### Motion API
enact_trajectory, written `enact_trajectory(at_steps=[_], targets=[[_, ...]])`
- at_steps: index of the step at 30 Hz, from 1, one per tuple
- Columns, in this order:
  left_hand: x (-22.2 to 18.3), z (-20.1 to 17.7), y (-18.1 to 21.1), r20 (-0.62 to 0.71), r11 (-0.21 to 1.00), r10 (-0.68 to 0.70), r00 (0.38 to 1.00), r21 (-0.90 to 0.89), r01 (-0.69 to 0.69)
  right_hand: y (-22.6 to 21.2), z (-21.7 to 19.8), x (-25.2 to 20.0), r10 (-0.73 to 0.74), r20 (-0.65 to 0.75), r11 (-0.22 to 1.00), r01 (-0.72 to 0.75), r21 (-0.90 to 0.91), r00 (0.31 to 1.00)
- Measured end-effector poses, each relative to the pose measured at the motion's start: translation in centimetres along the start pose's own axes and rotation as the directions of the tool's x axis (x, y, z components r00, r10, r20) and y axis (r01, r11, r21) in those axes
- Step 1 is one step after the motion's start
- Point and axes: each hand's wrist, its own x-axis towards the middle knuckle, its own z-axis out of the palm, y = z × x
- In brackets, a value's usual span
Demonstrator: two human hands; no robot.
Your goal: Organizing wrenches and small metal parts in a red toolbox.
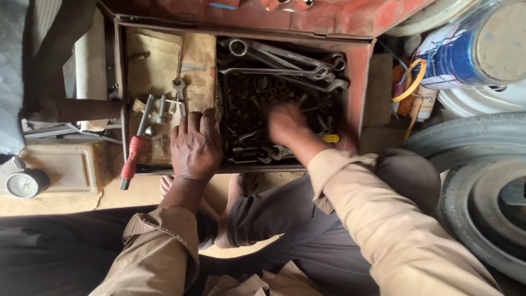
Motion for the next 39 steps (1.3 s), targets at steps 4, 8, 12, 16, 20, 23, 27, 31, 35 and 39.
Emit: enact_trajectory(at_steps=[4,8,12,16,20,23,27,31,35,39], targets=[[0.0,-0.3,-0.2,-0.01,1.0,0.007,1.0,0.017,-0.007,-1.9,0.7,0.4,-0.118,-0.375,0.993,0.1,-0.068,0.919],[0.3,-0.4,0.0,-0.004,1.0,0.011,1.0,-0.011,-0.011,-1.1,-2.8,-0.8,-0.079,-0.431,0.997,0.073,-0.029,0.899],[0.1,-0.4,-0.1,0.007,1.0,0.008,1.0,-0.017,-0.008,-0.1,-0.9,0.2,0.007,-0.431,0.998,0.021,0.061,0.903],[0.1,-0.3,-0.5,-0.008,1.0,0.009,1.0,-0.009,-0.009,0.0,-1.2,0.8,0.031,-0.46,0.996,0.009,0.083,0.887],[0.0,-0.3,-0.5,0.031,1.0,0.003,1.0,0.015,-0.004,-0.6,-0.2,-0.7,-0.1,-0.122,0.995,0.097,-0.026,0.988],[0.0,-0.3,-0.5,0.014,1.0,0.006,1.0,-0.002,-0.006,-2.7,1.8,-1.8,-0.157,-0.122,0.962,0.124,-0.241,0.98],[-0.2,-0.2,-0.7,0.023,1.0,-0.026,0.999,0.009,0.026,-3.4,-0.3,-3.0,-0.175,-0.229,0.962,0.117,-0.246,0.958],[0.1,-0.4,-0.5,0.027,1.0,-0.019,0.999,-0.007,0.019,-2.3,-0.4,-2.4,-0.135,-0.315,0.986,0.096,-0.138,0.94],[0.0,-0.1,-0.7,0.005,1.0,0.01,1.0,0.023,-0.011,-2.2,-0.3,-2.3,-0.175,-0.484,0.984,0.141,-0.105,0.858],[0.1,-0.5,-0.5,0.027,1.0,-0.023,0.999,-0.02,0.024,0.8,2.6,0.2,-0.174,-0.527,0.985,0.137,-0.108,0.832]])
